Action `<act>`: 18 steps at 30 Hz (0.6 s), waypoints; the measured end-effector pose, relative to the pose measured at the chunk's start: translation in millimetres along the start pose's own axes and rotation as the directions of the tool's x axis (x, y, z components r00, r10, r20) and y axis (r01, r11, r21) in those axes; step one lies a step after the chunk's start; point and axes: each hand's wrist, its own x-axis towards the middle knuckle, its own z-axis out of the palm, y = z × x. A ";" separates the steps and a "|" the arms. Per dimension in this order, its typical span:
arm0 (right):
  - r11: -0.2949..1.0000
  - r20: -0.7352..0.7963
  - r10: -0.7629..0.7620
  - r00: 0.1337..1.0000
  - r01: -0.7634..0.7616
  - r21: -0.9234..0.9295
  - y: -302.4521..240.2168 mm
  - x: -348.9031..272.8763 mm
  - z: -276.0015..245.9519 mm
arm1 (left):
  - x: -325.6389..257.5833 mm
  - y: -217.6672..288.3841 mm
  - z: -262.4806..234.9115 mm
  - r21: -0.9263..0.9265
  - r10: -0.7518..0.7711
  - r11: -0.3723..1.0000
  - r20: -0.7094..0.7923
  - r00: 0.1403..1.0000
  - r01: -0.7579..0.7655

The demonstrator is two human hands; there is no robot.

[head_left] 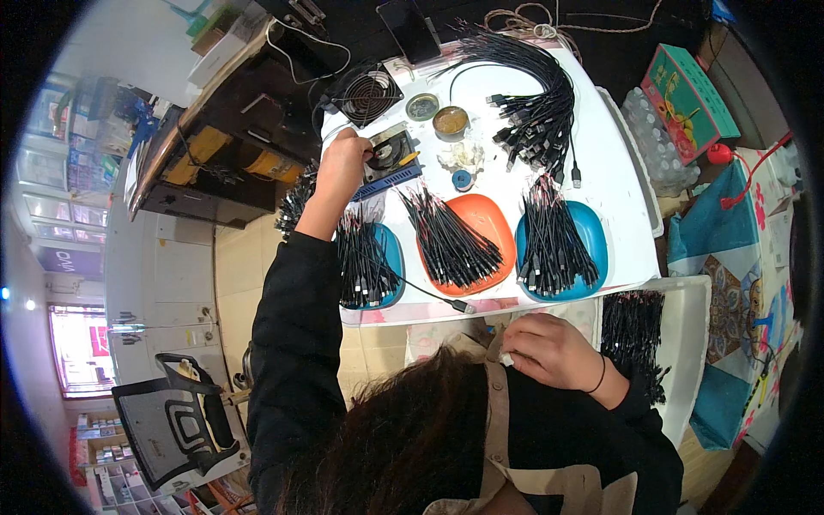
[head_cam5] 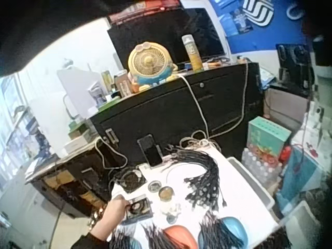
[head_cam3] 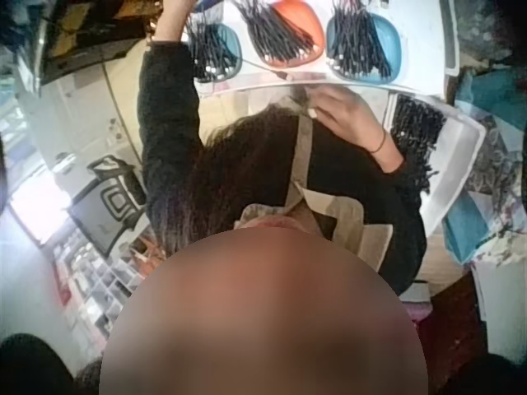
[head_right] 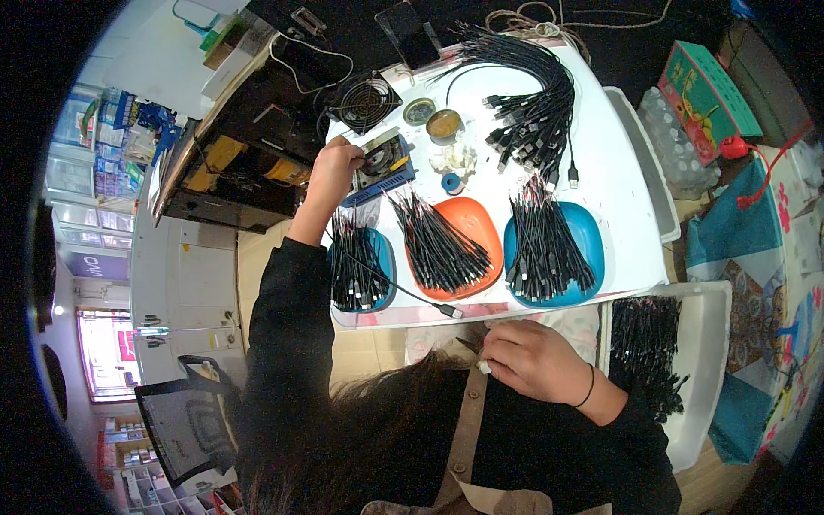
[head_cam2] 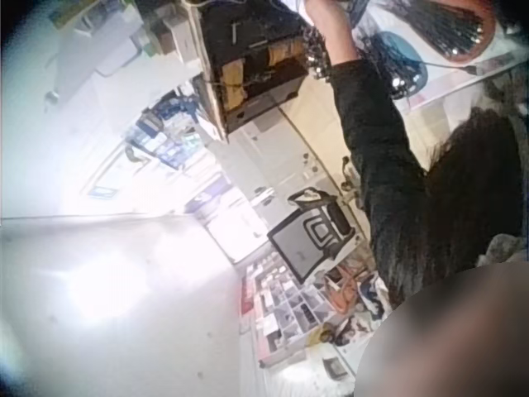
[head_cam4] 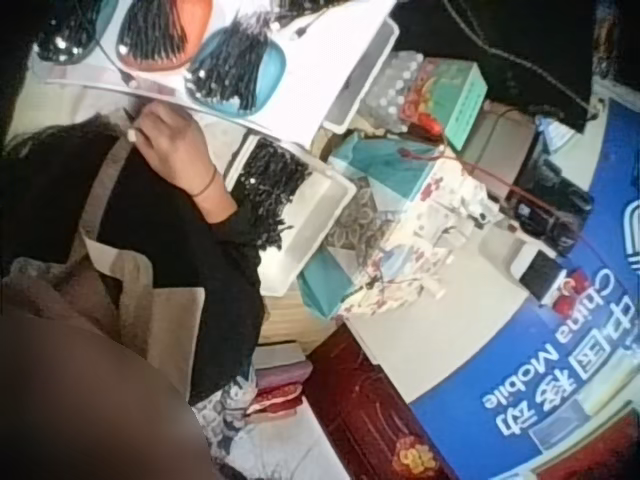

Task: The person repeatedly picks black cables from a tray, attaches small white plastic connectors to the cable ends, and places the finished cables into a white bin. The process is performed one at a time in a repetitive cycle.

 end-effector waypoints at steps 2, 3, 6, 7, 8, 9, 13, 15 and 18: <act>1.000 0.001 0.007 1.000 -0.007 -0.011 0.9 0.3 -0.2 | 2.5 -0.6 3.0 0.021 -0.001 1.000 0.010 1.000 0.001; 1.000 0.000 0.011 1.000 -0.011 -0.012 1.4 0.6 -0.4 | 3.7 -0.6 4.3 0.036 -0.001 0.999 0.012 1.000 0.001; 1.000 0.012 0.023 1.000 -0.023 -0.001 3.1 2.0 -0.7 | 5.4 -1.3 6.1 0.061 0.027 0.998 0.015 1.000 -0.028; 0.999 0.026 0.031 0.999 -0.031 0.004 3.6 2.6 -0.9 | 5.9 -1.4 6.3 0.066 0.041 0.997 0.016 0.999 -0.042; 1.000 0.018 0.026 0.999 -0.026 0.006 4.1 3.1 -1.1 | 6.6 -1.4 6.4 0.077 0.051 0.996 0.020 0.998 -0.052; 1.000 0.017 0.026 1.000 -0.026 0.007 4.5 3.5 -1.2 | 7.3 -1.2 6.4 0.088 0.061 0.994 0.025 0.998 -0.063; 0.999 0.033 0.048 0.998 -0.049 0.004 5.1 4.2 -1.2 | 12.2 3.6 6.6 0.189 0.060 0.979 0.071 0.996 -0.072; 0.999 0.007 0.034 0.999 -0.034 0.002 5.2 3.9 -0.7 | 12.7 7.6 6.4 0.230 0.084 0.968 0.091 0.992 -0.103; 1.000 -0.007 0.028 1.000 -0.028 -0.007 5.4 2.9 -0.4 | 16.1 12.1 5.4 0.272 0.093 0.955 0.113 0.989 -0.121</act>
